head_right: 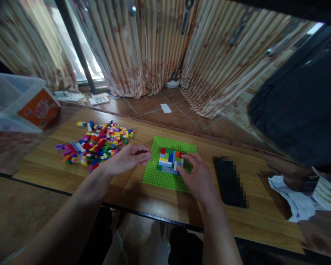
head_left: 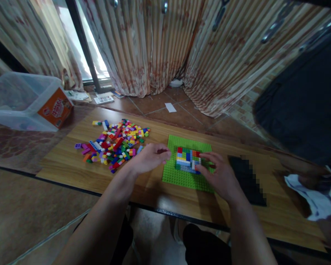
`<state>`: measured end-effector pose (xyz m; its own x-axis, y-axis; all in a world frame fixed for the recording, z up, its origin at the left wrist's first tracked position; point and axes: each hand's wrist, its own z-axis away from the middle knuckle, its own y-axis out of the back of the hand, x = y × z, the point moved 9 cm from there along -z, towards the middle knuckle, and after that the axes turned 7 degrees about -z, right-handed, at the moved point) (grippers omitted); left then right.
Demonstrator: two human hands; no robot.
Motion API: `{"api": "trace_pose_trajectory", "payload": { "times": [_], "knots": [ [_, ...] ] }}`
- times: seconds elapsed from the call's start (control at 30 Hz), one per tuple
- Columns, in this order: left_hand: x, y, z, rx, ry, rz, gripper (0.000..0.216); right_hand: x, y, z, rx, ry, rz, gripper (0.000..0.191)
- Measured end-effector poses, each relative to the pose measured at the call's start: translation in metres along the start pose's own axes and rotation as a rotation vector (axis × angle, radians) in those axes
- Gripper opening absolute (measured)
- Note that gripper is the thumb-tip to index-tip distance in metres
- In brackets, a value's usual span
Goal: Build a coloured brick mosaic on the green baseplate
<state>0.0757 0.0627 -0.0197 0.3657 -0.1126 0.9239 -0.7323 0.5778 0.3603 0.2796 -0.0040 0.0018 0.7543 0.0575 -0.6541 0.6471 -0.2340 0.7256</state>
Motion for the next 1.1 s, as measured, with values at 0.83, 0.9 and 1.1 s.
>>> {"api": "trace_pose_trajectory", "payload": {
  "times": [0.83, 0.9, 1.1],
  "knots": [
    [-0.012, 0.065, 0.016, 0.295, 0.057, 0.043, 0.018, 0.028, -0.031, -0.001, 0.038, -0.11, 0.133, 0.059],
    [-0.012, 0.069, 0.017, 0.305, 0.054, -0.001, 0.016, 0.031, -0.03, -0.004, 0.04, -0.099, 0.079, 0.06],
    [-0.011, 0.073, 0.021, 0.333, 0.075, -0.002, 0.013, 0.041, -0.023, -0.012, 0.063, -0.172, -0.001, 0.065]
  ]
}}
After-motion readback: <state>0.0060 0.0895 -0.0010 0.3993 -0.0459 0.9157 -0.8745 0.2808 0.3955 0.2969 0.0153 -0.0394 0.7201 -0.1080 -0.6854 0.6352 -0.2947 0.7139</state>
